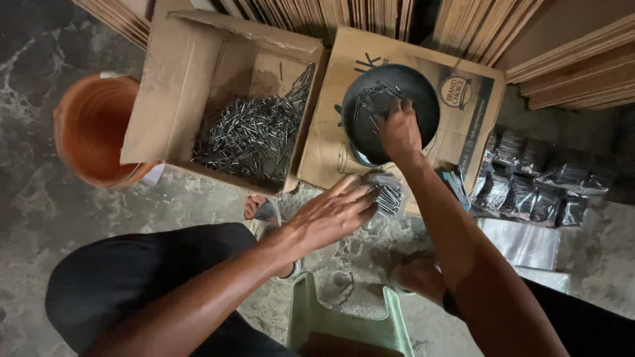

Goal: The person takes nails from a metal container and a cardboard box and places them into small plastic bags.

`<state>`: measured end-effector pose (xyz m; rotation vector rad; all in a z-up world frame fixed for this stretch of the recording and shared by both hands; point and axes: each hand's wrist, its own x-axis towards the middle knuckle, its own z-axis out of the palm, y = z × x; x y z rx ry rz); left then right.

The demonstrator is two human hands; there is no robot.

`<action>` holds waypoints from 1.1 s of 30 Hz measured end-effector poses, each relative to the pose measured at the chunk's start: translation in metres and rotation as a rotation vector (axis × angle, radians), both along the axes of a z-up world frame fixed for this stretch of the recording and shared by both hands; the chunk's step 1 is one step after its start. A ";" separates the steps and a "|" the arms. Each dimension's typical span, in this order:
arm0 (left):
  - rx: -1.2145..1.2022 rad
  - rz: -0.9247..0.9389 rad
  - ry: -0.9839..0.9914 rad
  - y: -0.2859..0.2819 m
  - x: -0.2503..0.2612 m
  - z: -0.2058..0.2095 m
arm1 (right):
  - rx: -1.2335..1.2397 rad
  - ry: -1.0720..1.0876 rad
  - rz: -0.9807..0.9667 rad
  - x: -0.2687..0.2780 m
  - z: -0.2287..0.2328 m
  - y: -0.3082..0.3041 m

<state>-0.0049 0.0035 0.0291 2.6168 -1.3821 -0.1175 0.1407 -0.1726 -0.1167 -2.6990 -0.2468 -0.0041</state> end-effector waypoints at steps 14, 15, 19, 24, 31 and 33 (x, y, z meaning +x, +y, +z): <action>-0.065 0.014 0.021 0.002 0.005 0.001 | -0.217 0.130 -0.058 -0.011 0.041 -0.014; -0.068 0.013 0.047 0.003 0.005 -0.002 | -0.189 0.257 -0.116 -0.019 0.068 -0.007; -0.123 0.022 -0.054 -0.001 0.007 -0.014 | 0.013 0.173 0.082 -0.065 0.134 -0.030; -0.117 0.044 -0.042 -0.001 0.005 -0.018 | 0.170 0.272 0.285 -0.114 0.140 -0.063; -0.078 0.018 0.020 -0.001 0.003 -0.031 | 0.124 0.468 0.211 -0.141 0.125 -0.053; -0.039 0.012 0.008 -0.002 0.003 -0.031 | 0.077 0.451 0.183 -0.147 0.118 -0.045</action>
